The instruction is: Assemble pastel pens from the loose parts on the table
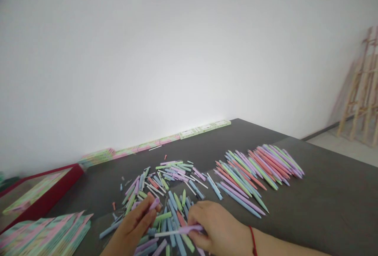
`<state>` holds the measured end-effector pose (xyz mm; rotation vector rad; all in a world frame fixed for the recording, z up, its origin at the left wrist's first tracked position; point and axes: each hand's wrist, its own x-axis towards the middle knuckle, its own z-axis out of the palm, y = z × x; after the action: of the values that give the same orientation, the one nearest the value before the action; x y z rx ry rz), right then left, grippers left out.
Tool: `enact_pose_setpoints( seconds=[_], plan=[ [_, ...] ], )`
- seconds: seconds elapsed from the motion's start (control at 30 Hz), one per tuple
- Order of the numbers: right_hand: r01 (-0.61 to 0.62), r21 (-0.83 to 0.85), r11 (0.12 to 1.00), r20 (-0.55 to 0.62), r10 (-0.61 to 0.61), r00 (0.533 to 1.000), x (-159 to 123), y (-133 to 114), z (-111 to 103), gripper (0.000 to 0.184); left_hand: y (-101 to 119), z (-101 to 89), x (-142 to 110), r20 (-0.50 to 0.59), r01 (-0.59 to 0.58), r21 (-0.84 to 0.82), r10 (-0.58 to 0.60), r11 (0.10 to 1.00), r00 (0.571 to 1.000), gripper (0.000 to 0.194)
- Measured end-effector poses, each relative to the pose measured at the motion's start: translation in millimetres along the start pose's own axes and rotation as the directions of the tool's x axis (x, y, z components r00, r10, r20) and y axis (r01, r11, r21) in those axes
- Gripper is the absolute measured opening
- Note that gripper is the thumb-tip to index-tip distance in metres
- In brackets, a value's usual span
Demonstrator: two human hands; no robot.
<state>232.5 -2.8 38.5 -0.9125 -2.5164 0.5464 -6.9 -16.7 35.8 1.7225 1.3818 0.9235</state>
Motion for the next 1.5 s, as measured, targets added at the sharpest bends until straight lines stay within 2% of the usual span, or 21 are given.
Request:
enact_pose_setpoints(
  seconds=[0.1, 0.2, 0.3, 0.43, 0.57, 0.77, 0.93, 1.1, 1.27, 1.33, 1.4, 1.47, 1.5],
  plan=[
    [-0.045, 0.031, 0.999, -0.105, 0.048, 0.993, 10, 10, -8, 0.002, 5, -14.5, 1, 0.023, -0.038, 0.289, 0.033, 0.956, 0.999, 0.018],
    [-0.077, 0.052, 0.996, -0.165, 0.085, 0.983, 16, 18, -7, 0.004, 5, -20.9, 2, 0.043, -0.034, 0.426, 0.017, 0.904, 0.999, 0.016],
    [-0.104, 0.079, 0.991, -0.169, 0.116, 0.979, 18, 20, -6, 0.007, 2, -21.4, 4, 0.069, -0.042, 0.515, 0.007, 0.856, 0.998, 0.016],
    [-0.097, 0.048, 0.994, -0.142, 0.103, 0.984, 18, 20, -4, 0.009, 2, -18.6, 5, 0.142, -0.068, 0.563, -0.016, 0.824, 0.99, 0.015],
    [-0.035, 0.004, 0.999, -0.118, 0.035, 0.992, 20, 20, 5, 0.009, 0, -10.3, 4, 0.16, -0.088, 0.593, -0.01, 0.801, 0.987, 0.015],
    [-0.033, -0.005, 0.999, -0.086, 0.032, 0.996, 28, 15, 15, 0.012, -15, -2.1, 3, 0.236, -0.206, 0.624, 0.069, 0.754, 0.969, 0.021],
    [-0.066, -0.009, 0.998, -0.044, 0.065, 0.997, 38, 8, 13, 0.008, -22, -3.8, 3, 0.186, -0.174, 0.623, 0.072, 0.762, 0.98, 0.021],
    [-0.103, 0.031, 0.994, -0.026, 0.104, 0.994, 39, 13, 15, 0.008, -32, 3.8, 2, 0.148, -0.164, 0.656, 0.087, 0.737, 0.985, 0.023],
    [-0.161, 0.116, 0.98, 0.014, 0.16, 0.987, 38, 19, 17, 0.01, -26, 8.0, 1, 0.13, -0.128, 0.721, 0.049, 0.681, 0.99, 0.026],
    [-0.172, 0.151, 0.974, 0.028, 0.169, 0.985, 38, 19, 18, 0.011, -19, 4.9, 1, 0.136, -0.13, 0.701, 0.048, 0.702, 0.99, 0.025],
    [-0.166, 0.169, 0.972, 0.028, 0.164, 0.986, 39, 20, 18, 0.012, -14, 0.1, 2, 0.145, -0.106, 0.62, 0.019, 0.777, 0.989, 0.022],
    [-0.15, 0.163, 0.975, 0.006, 0.152, 0.988, 39, 21, 18, 0.009, -12, -4.3, 2, 0.208, 0.022, 0.402, -0.115, 0.916, 0.971, 0.018],
    [-0.135, 0.157, 0.978, -0.005, 0.137, 0.991, 40, 21, 17, 0.007, -12, -5.9, 2, 0.268, 0.117, 0.27, -0.191, 0.956, 0.944, 0.02]
  ],
)
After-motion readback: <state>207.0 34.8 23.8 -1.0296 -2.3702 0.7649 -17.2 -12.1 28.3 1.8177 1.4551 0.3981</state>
